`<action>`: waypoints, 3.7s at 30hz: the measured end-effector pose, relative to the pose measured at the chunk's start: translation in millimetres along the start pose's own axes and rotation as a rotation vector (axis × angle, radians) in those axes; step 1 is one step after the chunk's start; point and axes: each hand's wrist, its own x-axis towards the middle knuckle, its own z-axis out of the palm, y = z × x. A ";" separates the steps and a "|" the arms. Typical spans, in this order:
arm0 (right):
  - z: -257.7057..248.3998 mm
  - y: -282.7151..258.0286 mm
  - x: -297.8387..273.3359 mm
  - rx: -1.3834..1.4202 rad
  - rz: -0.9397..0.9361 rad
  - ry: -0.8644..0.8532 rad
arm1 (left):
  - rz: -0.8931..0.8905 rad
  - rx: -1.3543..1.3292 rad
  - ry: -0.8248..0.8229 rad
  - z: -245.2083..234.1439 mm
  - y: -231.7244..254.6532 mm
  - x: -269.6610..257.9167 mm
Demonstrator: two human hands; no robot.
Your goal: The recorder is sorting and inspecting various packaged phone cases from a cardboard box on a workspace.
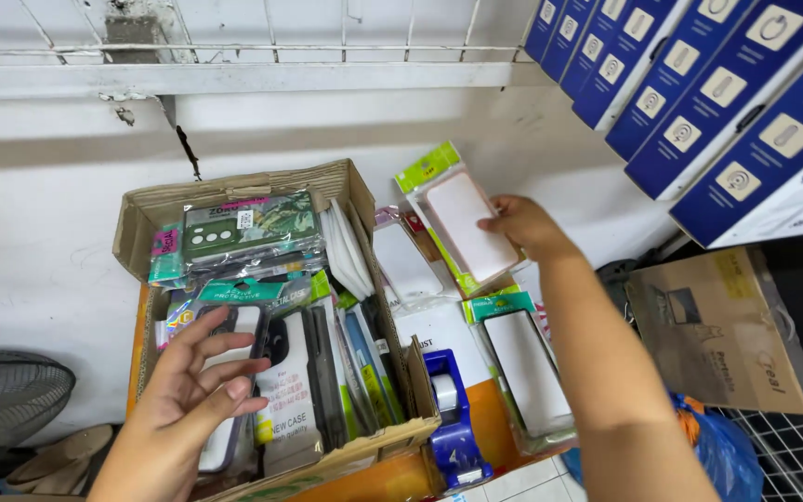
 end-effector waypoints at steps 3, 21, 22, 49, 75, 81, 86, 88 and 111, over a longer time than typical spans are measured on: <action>14.2 17.4 12.8 -0.060 0.195 0.198 | -0.009 -0.003 0.012 -1.2 -2.0 3.0; 9.5 61.1 38.4 -1.072 0.104 0.391 | 0.247 -0.270 0.156 0.7 1.1 0.0; 20.1 50.0 35.2 -1.071 0.087 0.372 | 0.256 -0.267 0.180 1.3 1.5 0.6; 308.5 -187.5 -235.7 -0.732 -0.659 -0.083 | -0.121 0.849 -0.010 -21.2 51.5 -4.4; 337.0 -128.1 -244.3 -0.719 -1.051 0.083 | 0.262 -0.789 -0.337 -14.4 17.5 -20.0; 325.6 -113.3 -236.3 -0.645 -1.000 0.007 | 0.257 -0.796 -0.273 -15.9 15.1 -14.5; 324.7 -125.3 -244.7 -0.569 -1.018 0.040 | 0.273 -0.878 -0.235 -22.7 11.8 -11.3; 324.1 -123.1 -243.2 -0.560 -1.022 0.064 | 0.281 -0.912 -0.243 -23.4 14.2 -12.9; 308.8 -89.0 -212.1 0.137 -0.505 -0.063 | 0.234 -0.714 -0.390 -20.2 -12.3 -2.4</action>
